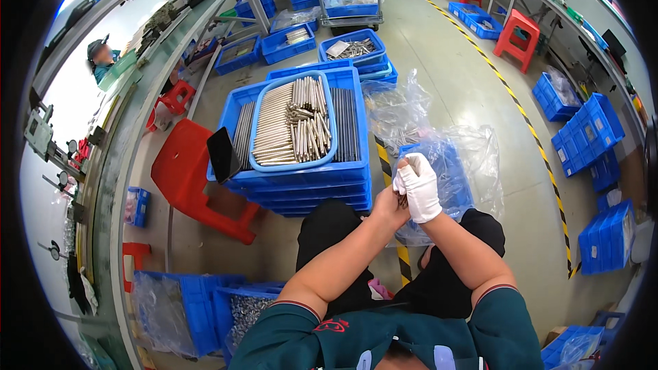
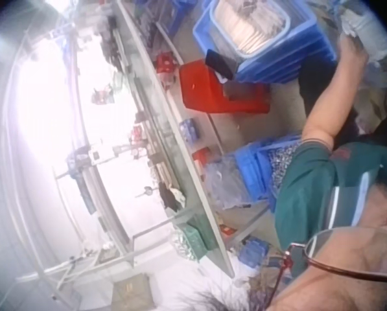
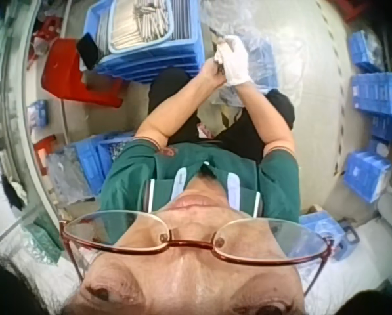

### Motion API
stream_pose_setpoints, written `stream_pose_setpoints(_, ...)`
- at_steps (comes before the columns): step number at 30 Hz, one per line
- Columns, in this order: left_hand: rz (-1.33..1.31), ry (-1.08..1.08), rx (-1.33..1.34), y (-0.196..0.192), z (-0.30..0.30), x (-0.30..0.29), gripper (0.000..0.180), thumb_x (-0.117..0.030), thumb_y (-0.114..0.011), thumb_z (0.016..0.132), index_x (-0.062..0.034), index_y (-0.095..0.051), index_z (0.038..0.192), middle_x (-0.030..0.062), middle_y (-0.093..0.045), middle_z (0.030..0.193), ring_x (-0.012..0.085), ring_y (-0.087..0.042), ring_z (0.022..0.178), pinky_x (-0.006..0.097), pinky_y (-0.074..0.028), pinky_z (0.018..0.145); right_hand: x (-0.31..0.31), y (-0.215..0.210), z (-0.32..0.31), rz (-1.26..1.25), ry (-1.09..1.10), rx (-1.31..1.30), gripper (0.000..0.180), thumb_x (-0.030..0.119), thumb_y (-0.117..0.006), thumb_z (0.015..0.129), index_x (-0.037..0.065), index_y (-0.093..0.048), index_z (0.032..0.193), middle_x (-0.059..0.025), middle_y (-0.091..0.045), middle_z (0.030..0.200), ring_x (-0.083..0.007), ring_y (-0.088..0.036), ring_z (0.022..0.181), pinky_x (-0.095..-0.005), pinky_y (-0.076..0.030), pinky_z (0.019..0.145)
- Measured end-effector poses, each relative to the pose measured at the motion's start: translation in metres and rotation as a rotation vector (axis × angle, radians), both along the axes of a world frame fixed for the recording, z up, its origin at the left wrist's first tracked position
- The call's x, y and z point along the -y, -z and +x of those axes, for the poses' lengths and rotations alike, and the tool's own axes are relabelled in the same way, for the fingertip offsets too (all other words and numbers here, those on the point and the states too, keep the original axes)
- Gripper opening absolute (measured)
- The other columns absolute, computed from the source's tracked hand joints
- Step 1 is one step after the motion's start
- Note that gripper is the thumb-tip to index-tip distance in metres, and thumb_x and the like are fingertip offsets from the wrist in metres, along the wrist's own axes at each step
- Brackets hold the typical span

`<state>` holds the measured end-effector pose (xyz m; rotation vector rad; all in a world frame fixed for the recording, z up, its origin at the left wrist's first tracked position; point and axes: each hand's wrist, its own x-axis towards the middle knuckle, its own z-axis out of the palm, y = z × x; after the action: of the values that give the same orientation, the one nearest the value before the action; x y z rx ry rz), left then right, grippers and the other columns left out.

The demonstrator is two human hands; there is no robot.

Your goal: The person sits on the floor and repeatedly picks up bundles of metal rods from a blue crate, inspects them, and places them into a plastic bag. The person handles the rods one bundle at a time, transferring them from the crate to the bag.

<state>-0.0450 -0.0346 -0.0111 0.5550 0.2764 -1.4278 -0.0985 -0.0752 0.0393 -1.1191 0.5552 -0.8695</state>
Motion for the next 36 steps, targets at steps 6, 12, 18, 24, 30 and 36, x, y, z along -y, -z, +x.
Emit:
stream_pose_setpoints(6, -0.094, 0.171, 0.12, 0.0, 0.01, -0.009, 0.031, -0.026, -0.034, 0.099, -0.0076, -0.056, 0.11, 0.0094, -0.061, 0.099, 0.0229, -0.061, 0.089, 0.039, -0.051, 0.076, 0.003, 0.009, -0.001, -0.066, 0.008, -0.049, 0.02, 0.023, -0.054, 0.095, 0.005, -0.053, 0.087, 0.0001, -0.05, 0.061, -0.0076, -0.047, 0.051, -0.0235, -0.04, 0.049)
stream_pose_setpoints(12, 0.173, -0.384, 1.601, 0.014, 0.042, -0.006, 0.028, -0.024, -0.052, 0.094, -0.0004, -0.053, 0.079, 0.0119, -0.052, 0.061, 0.0253, -0.051, 0.054, 0.039, -0.042, 0.054, 0.005, 0.009, -0.017, -0.114, -0.054, -0.332, 0.028, 0.029, -0.053, 0.094, 0.006, -0.057, 0.081, -0.0024, -0.057, 0.064, -0.0087, -0.052, 0.051, -0.0233, -0.041, 0.047)
stream_pose_setpoints(18, 0.081, 0.205, 1.605, -0.017, 0.045, -0.023, 0.023, -0.022, -0.055, 0.093, 0.0001, -0.055, 0.087, 0.0023, -0.05, 0.064, 0.0073, -0.046, 0.055, 0.025, -0.04, 0.05, 0.015, 0.0, -0.053, 0.333, -0.749, -0.463, 0.029, 0.032, -0.056, 0.091, 0.004, -0.061, 0.086, -0.0043, -0.059, 0.062, -0.0075, -0.05, 0.042, -0.0196, -0.036, 0.037)
stream_pose_setpoints(24, 0.048, 0.386, 1.493, -0.055, 0.037, -0.027, 0.02, -0.02, -0.054, 0.094, -0.0008, -0.054, 0.09, 0.0013, -0.05, 0.064, 0.0062, -0.049, 0.052, 0.025, -0.04, 0.046, 0.005, 0.018, -0.054, 0.628, -0.944, -0.187, 0.025, 0.026, -0.054, 0.092, 0.002, -0.056, 0.095, -0.0049, -0.058, 0.068, -0.0097, -0.048, 0.048, -0.0206, -0.032, 0.039)
stream_pose_setpoints(30, 0.087, 0.279, 1.574, -0.054, 0.031, -0.025, 0.02, -0.02, -0.051, 0.096, -0.0014, -0.053, 0.089, 0.0013, -0.05, 0.064, 0.0059, -0.048, 0.051, 0.024, -0.037, 0.044, 0.004, 0.035, -0.053, 0.729, -0.903, -0.106, 0.02, 0.023, -0.055, 0.092, 0.003, -0.053, 0.096, 0.0015, -0.042, 0.062, -0.0037, -0.032, 0.045, -0.0197, -0.02, 0.036)
stream_pose_setpoints(36, -0.018, -0.057, 1.439, -0.027, 0.043, -0.022, 0.024, -0.025, -0.045, 0.099, -0.0047, -0.05, 0.087, 0.0013, -0.051, 0.067, 0.0037, -0.04, 0.046, 0.02, -0.031, 0.041, 0.006, 0.01, -0.063, 0.466, -0.666, -0.271, 0.02, 0.022, -0.053, 0.092, 0.002, -0.055, 0.094, 0.0004, -0.048, 0.064, -0.0036, -0.034, 0.045, -0.0186, -0.022, 0.038)
